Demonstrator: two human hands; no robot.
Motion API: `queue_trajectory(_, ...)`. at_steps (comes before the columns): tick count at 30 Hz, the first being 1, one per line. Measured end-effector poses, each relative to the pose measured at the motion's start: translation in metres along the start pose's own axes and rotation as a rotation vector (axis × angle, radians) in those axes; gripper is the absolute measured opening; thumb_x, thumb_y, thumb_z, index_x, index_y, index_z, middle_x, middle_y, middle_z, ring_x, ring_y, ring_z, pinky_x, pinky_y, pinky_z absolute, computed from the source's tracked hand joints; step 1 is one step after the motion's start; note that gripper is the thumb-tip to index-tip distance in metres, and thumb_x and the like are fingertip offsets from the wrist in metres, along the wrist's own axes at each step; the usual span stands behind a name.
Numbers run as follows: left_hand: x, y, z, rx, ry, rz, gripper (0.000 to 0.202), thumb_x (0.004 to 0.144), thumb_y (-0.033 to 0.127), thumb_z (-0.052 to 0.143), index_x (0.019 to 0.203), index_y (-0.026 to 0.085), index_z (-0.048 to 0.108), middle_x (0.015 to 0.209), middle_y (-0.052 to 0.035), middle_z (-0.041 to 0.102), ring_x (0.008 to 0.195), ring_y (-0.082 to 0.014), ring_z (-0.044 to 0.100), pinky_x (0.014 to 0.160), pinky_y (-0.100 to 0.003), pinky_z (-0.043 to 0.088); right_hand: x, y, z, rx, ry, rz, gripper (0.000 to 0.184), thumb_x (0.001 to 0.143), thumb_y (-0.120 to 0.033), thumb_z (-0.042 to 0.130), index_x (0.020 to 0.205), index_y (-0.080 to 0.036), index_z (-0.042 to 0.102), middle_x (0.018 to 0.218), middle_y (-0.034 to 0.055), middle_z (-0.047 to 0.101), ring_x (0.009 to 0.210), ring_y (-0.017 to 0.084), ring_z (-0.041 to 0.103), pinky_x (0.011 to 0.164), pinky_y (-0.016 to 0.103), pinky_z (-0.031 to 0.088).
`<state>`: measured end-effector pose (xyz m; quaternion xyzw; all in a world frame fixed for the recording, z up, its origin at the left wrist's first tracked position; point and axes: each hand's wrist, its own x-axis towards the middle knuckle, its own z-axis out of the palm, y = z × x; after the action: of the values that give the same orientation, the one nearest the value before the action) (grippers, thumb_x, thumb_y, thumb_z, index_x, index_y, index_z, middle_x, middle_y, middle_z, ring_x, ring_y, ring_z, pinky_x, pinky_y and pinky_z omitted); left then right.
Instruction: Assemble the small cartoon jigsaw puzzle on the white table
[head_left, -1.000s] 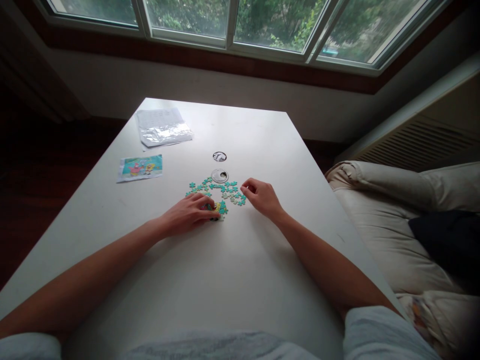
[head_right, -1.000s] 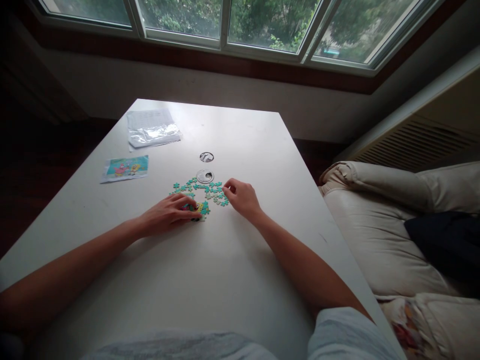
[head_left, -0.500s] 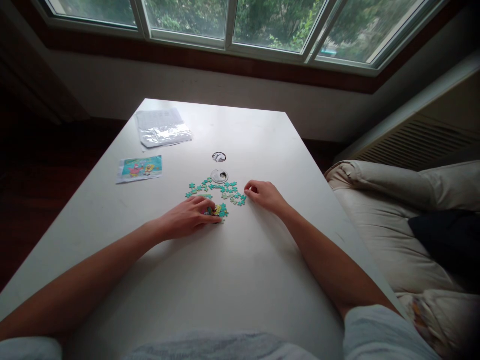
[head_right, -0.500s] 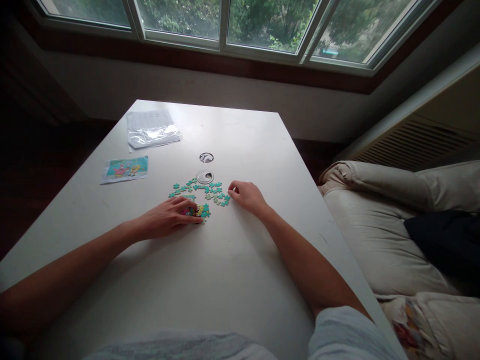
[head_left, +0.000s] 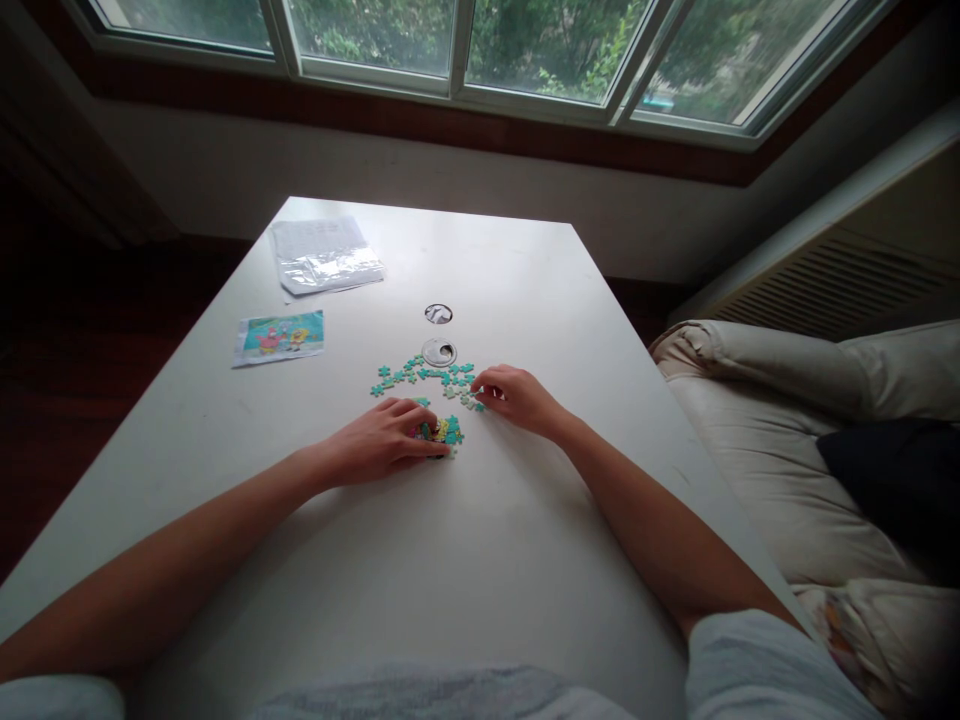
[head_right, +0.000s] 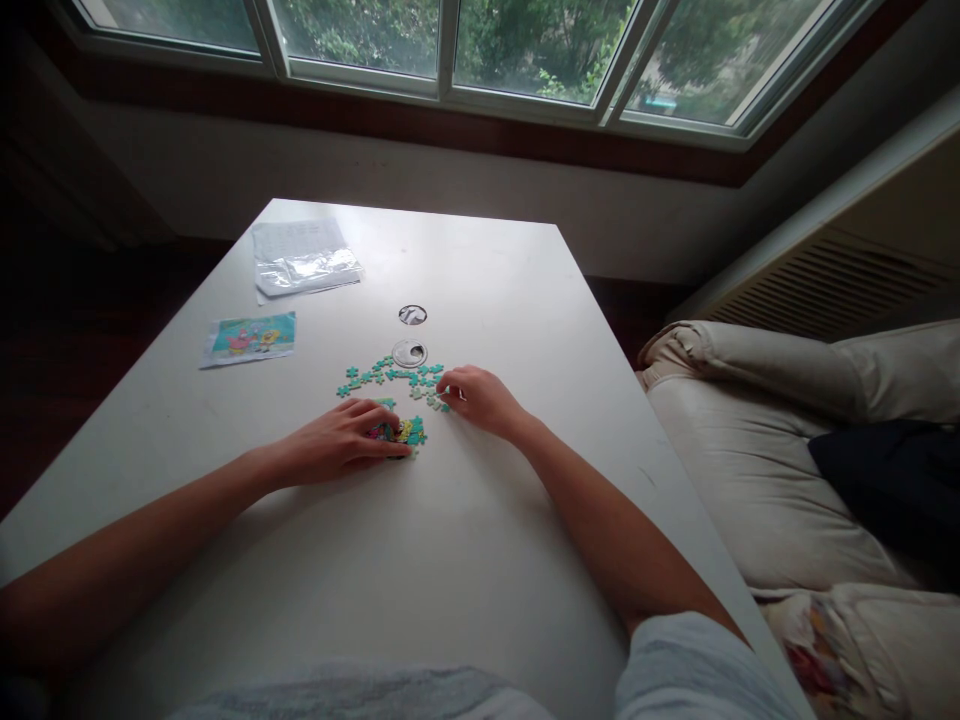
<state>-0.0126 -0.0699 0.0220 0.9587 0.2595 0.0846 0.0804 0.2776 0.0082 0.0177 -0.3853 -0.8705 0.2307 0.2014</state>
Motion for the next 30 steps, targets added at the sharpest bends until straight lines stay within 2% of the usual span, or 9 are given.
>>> queue_trajectory(7, -0.0006, -0.0029, -0.0038, -0.020, -0.007, 0.007, 0.037, 0.102, 0.031, 0.052, 0.137, 0.041, 0.060, 0.129, -0.0068, 0.058, 0.115, -0.0243, 0.051, 0.103, -0.041, 0.036, -0.0010, 0.0018, 0.0016, -0.006, -0.020, -0.052, 0.018, 0.087, -0.012, 0.065, 0.101, -0.022, 0.072, 0.082, 0.0010, 0.065, 0.079, 0.015, 0.055, 0.074, 0.025, 0.040)
queue_trajectory(17, -0.0010, -0.0036, -0.0056, -0.056, 0.005, 0.005, 0.033, 0.102, 0.033, 0.054, 0.133, 0.039, 0.063, 0.127, -0.0070, 0.059, 0.114, -0.0235, 0.052, 0.104, -0.039, 0.037, -0.0009, -0.0015, 0.0006, -0.046, -0.091, -0.109, 0.014, 0.089, -0.015, 0.068, 0.100, -0.022, 0.073, 0.083, 0.0020, 0.064, 0.078, 0.015, 0.053, 0.073, 0.025, 0.038)
queue_trajectory(23, -0.0003, -0.0029, -0.0063, -0.053, 0.008, 0.007, 0.034, 0.101, 0.031, 0.055, 0.133, 0.039, 0.063, 0.126, -0.0069, 0.060, 0.113, -0.0232, 0.052, 0.103, -0.039, 0.037, -0.0009, -0.0062, 0.0013, -0.059, -0.093, -0.092, 0.010, 0.090, -0.019, 0.068, 0.098, -0.023, 0.073, 0.081, 0.0013, 0.063, 0.079, 0.016, 0.053, 0.075, 0.026, 0.039)
queue_trajectory(30, -0.0026, -0.0066, -0.0036, -0.047, 0.036, -0.017, 0.036, 0.099, 0.025, 0.057, 0.132, 0.039, 0.065, 0.125, -0.0070, 0.060, 0.111, -0.0233, 0.052, 0.102, -0.040, 0.038, -0.0024, -0.0069, 0.0016, -0.073, -0.072, -0.088, 0.012, 0.091, -0.027, 0.070, 0.102, -0.024, 0.073, 0.089, 0.0037, 0.063, 0.087, 0.019, 0.054, 0.079, 0.028, 0.041)
